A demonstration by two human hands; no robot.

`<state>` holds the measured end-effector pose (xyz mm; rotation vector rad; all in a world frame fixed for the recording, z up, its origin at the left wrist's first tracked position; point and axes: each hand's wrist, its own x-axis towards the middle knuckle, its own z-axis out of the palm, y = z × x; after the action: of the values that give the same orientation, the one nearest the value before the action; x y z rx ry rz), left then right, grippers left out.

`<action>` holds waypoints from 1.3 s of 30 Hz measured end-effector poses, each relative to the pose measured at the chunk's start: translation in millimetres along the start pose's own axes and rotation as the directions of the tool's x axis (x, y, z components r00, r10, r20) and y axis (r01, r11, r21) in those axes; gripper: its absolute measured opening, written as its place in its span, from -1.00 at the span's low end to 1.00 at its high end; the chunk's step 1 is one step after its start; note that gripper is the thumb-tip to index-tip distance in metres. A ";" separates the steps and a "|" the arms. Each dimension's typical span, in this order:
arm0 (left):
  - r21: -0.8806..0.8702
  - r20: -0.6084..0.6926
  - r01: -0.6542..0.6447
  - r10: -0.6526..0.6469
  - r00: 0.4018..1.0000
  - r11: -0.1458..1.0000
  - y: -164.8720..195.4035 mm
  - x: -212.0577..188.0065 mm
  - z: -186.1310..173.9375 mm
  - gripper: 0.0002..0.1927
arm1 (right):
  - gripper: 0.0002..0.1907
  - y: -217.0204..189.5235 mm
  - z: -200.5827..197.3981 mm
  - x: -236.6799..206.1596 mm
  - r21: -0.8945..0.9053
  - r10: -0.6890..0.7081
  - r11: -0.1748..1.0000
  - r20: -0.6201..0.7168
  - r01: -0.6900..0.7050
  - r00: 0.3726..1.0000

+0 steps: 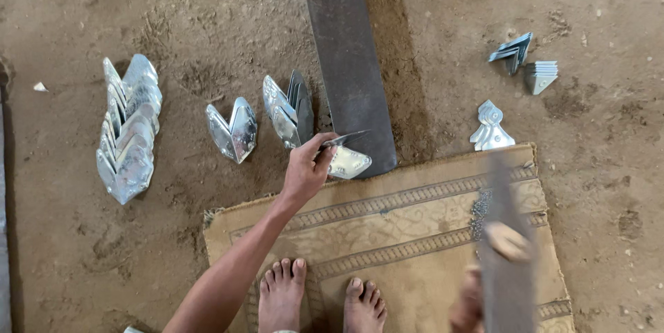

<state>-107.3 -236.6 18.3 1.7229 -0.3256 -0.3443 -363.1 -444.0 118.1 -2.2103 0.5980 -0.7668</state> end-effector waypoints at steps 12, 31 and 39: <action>-0.046 -0.053 0.008 -0.010 0.999 0.999 -22.3 -2.3 5.6 -0.76 | -0.66 53.9 65.5 -23.6 -0.148 0.090 0.988 0.350 -0.040 0.933; -0.074 0.298 0.006 0.017 0.954 0.997 23.0 -16.4 -10.1 -0.01 | -0.67 234.8 -12.5 -61.9 -0.678 0.319 0.680 -0.069 -0.279 0.945; -0.200 0.272 -0.004 0.060 0.960 0.980 15.2 1.2 -6.2 -0.04 | -0.84 123.3 91.8 -52.0 -0.215 0.068 0.977 0.219 -0.020 0.973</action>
<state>-104.0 -234.1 34.3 1.4726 -0.5058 -0.5780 -361.5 -448.1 -44.1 -2.4268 0.6365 -0.4363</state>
